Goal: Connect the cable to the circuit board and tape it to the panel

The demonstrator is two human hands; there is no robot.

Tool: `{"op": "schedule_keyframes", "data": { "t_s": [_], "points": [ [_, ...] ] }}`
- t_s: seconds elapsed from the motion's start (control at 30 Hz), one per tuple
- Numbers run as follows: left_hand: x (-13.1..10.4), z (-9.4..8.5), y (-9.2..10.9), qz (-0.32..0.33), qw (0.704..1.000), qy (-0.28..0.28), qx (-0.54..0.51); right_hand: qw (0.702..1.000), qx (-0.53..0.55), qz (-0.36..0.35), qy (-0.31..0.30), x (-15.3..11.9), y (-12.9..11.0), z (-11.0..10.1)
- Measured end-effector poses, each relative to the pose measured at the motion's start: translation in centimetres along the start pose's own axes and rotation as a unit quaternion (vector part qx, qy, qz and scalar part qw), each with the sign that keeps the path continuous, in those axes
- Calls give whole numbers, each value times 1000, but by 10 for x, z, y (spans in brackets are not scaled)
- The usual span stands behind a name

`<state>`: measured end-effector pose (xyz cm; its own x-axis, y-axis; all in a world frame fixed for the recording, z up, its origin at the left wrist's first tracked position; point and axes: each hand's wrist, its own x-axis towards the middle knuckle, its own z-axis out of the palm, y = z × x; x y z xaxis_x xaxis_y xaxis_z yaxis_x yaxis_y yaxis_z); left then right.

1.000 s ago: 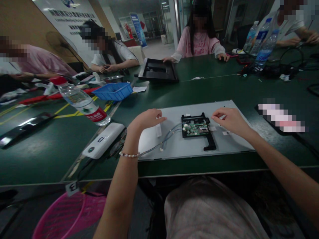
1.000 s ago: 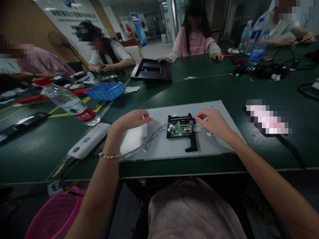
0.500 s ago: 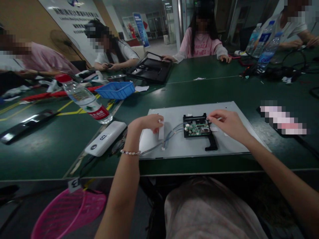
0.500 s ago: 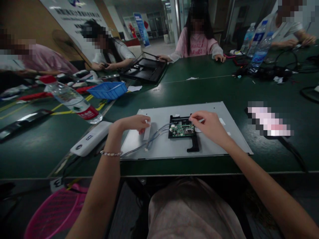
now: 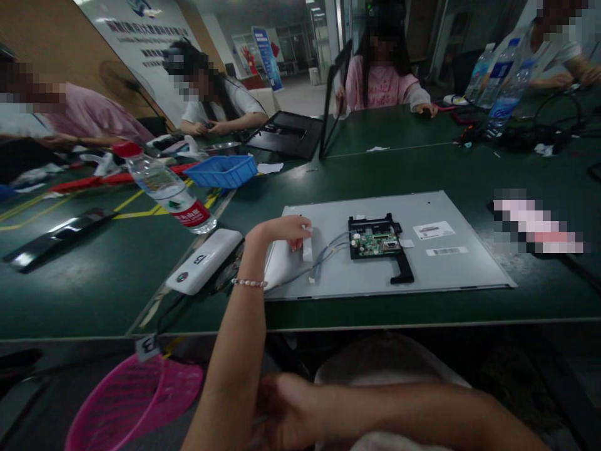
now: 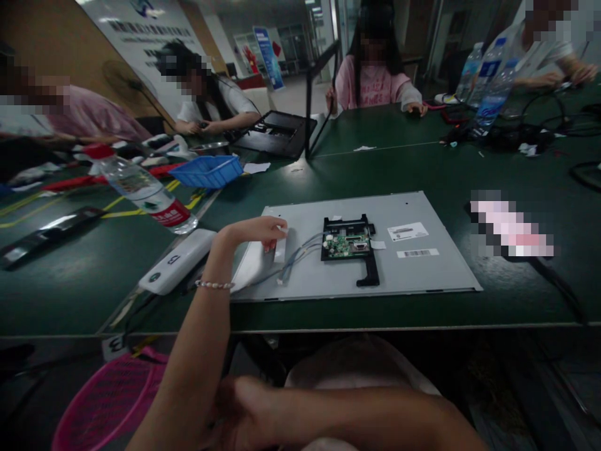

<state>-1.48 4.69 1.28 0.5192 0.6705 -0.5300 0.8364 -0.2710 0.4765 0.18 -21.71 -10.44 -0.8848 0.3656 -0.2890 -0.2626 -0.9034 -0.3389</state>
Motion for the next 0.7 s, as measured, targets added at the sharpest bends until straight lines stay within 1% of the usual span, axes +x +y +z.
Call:
{"op": "schedule_keyframes", "data": {
  "t_s": [0.07, 0.1, 0.13, 0.17, 0.23, 0.3, 0.33, 0.4, 0.5, 0.53, 0.63, 0.7],
  "points": [
    [1, 0, -2, 2, 1000, -7, -7, 992, 95, 77, 19, -6, 3, 3],
    [1, 0, -2, 3, 1000, -8, -7, 986, 134, 98, 25, -10, 4, 4],
    [1, 0, -2, 2, 1000, -6, -3, 983, 152, 99, 29, -14, 6, 4],
    [1, 1, -2, -1, 1000, -3, 3, 982, 163, 88, 32, -18, 6, 4],
    [1, 1, 1, -6, 1000, 6, 16, 983, 178, 41, 31, -23, 8, 4],
    [2, 1, 4, -12, 1000, 12, 25, 984, 177, 5, 12, -28, 8, 3],
    [3, 1, 5, -16, 999, 10, 26, 985, 172, -1, 0, -30, 9, 3],
    [4, -1, 5, -21, 1000, 3, 22, 989, 148, 23, -12, -32, 10, 2],
    [4, -1, 3, -18, 1000, -4, 0, 992, 113, 63, -6, -30, 9, 0],
    [4, -1, 2, -14, 1000, 0, -7, 992, 111, 60, -3, -28, 8, 0],
    [2, -1, 1, -4, 1000, 12, -17, 992, 129, 9, 2, -23, 4, 1],
    [3, -2, 3, -8, 1000, 6, -19, 994, 112, 13, -7, -23, 3, 2]
  ]
}}
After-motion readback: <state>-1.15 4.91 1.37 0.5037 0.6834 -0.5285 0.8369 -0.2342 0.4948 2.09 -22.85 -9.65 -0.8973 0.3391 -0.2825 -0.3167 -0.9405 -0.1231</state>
